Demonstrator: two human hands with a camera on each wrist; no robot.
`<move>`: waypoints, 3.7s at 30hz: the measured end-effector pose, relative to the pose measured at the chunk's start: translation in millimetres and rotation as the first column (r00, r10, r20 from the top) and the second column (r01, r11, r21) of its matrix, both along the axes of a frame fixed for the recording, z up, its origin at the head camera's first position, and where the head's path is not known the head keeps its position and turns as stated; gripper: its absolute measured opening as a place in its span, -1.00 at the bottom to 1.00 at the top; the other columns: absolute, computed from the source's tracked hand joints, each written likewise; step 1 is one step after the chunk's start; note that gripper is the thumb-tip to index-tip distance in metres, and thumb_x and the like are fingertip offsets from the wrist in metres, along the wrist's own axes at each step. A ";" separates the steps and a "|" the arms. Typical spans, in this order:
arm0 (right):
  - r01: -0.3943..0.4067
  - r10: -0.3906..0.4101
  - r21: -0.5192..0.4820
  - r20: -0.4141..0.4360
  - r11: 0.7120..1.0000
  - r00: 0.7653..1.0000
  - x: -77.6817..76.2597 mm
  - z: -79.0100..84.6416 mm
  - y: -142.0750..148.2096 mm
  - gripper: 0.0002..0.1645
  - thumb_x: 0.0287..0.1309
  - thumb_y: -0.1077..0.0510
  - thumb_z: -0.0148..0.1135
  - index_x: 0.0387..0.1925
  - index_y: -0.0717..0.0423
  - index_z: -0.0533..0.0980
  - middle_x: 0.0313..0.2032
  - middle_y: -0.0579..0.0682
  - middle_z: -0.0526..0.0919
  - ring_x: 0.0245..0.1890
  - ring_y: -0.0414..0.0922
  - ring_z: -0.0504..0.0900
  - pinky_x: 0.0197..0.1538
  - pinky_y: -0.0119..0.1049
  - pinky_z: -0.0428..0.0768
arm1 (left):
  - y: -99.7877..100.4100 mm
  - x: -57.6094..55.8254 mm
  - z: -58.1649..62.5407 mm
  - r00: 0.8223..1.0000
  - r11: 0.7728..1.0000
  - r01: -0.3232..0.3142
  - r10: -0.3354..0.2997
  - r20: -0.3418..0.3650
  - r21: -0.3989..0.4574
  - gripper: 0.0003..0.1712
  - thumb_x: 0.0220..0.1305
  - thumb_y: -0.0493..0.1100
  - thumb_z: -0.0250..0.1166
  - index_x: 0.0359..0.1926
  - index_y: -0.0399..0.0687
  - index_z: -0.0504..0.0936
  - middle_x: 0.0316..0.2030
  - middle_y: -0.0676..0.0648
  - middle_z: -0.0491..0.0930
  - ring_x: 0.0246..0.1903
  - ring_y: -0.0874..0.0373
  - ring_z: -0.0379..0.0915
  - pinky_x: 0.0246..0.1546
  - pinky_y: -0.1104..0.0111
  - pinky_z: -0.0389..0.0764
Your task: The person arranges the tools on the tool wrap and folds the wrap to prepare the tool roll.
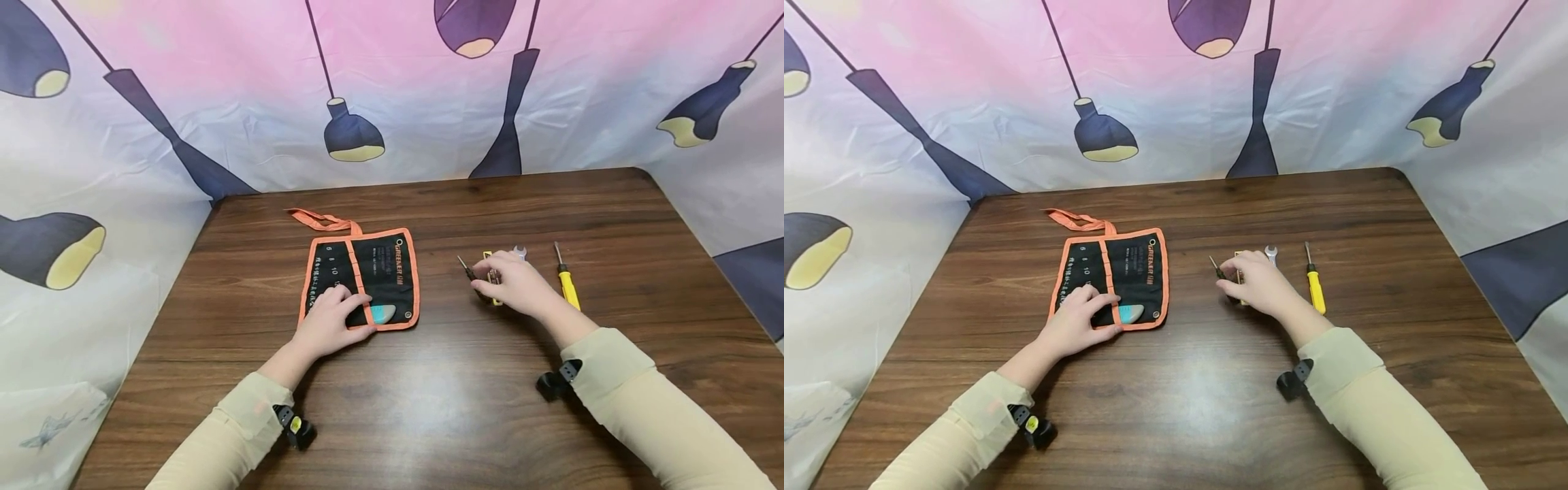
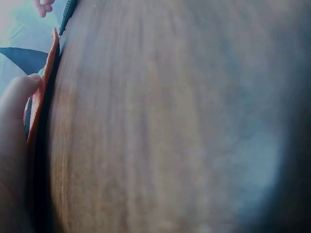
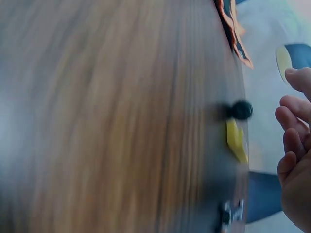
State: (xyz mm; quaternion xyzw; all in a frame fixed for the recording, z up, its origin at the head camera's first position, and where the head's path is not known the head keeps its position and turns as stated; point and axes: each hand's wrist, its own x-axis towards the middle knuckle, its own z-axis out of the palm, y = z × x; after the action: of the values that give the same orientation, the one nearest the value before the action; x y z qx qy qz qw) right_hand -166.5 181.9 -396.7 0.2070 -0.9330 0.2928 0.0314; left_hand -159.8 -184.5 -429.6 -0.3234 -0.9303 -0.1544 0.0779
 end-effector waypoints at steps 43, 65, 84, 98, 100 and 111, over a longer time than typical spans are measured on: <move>0.256 -0.256 0.067 -0.015 0.964 0.967 32.7 -18.2 99.9 -0.44 0.12 -0.03 0.29 -0.04 0.36 0.52 -0.22 0.21 0.48 -0.30 0.04 0.41 -0.29 -0.08 0.35 | 2.6 -1.9 6.9 0.997 1.000 -0.016 0.014 0.075 0.024 -0.40 -0.03 0.21 0.38 0.01 0.03 0.58 -0.42 0.05 0.29 -0.43 0.15 0.13 -0.38 0.32 0.22; 0.308 -0.308 0.047 -0.020 0.950 0.951 45.8 -25.6 117.1 -0.54 0.04 0.18 0.36 -0.08 0.40 0.47 -0.18 0.25 0.41 -0.25 0.10 0.48 -0.26 0.01 0.42 | 1.1 -2.4 3.0 0.997 1.000 -0.014 0.012 0.073 0.025 -0.39 -0.01 0.25 0.35 0.03 0.08 0.59 -0.43 0.05 0.27 -0.41 0.13 0.12 -0.40 0.33 0.20; 0.358 -0.356 0.066 -0.034 0.931 0.934 49.8 -28.3 125.7 -0.63 0.09 0.21 0.30 -0.13 0.37 0.47 -0.35 0.15 0.50 -0.41 -0.01 0.45 -0.41 -0.20 0.35 | 0.9 -1.1 4.7 0.998 0.999 -0.009 0.006 0.059 0.040 -0.42 -0.01 0.21 0.36 0.02 0.07 0.58 -0.43 0.06 0.28 -0.41 0.14 0.13 -0.40 0.33 0.20; 0.353 -0.347 0.041 -0.112 0.935 0.931 44.5 -21.8 119.4 -0.69 0.06 0.25 0.28 -0.15 0.35 0.53 -0.35 0.13 0.50 -0.41 -0.03 0.42 -0.39 -0.19 0.33 | -0.3 0.6 6.7 0.997 0.999 -0.025 0.022 0.077 0.035 -0.42 0.00 0.22 0.34 0.03 0.08 0.59 -0.42 0.05 0.29 -0.40 0.13 0.15 -0.39 0.33 0.21; 0.346 -0.340 0.032 -0.117 0.938 0.933 43.2 -20.4 117.1 -0.69 0.04 0.26 0.29 -0.16 0.34 0.53 -0.35 0.13 0.49 -0.42 -0.04 0.40 -0.40 -0.22 0.32 | -0.3 0.9 6.9 0.997 0.999 -0.022 0.019 0.074 0.034 -0.42 0.00 0.21 0.35 0.03 0.07 0.58 -0.42 0.05 0.29 -0.40 0.13 0.15 -0.39 0.33 0.21; 0.289 -0.283 0.018 -0.142 0.957 0.948 34.6 -14.3 103.9 -0.72 0.03 0.27 0.27 -0.18 0.31 0.54 -0.36 0.09 0.48 -0.41 -0.06 0.39 -0.41 -0.23 0.32 | 2.6 -1.8 6.5 0.996 1.000 -0.007 0.006 0.086 0.013 -0.41 0.01 0.24 0.33 0.04 0.10 0.57 -0.43 0.06 0.25 -0.45 0.17 0.10 -0.41 0.33 0.18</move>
State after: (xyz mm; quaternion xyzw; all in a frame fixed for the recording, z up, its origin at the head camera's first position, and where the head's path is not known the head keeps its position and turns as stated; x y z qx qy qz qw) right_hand -131.8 285.8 -411.0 0.0899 -0.9542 0.2519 0.1339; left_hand -161.6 -182.0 -423.2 -0.3128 -0.9328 -0.1741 0.0407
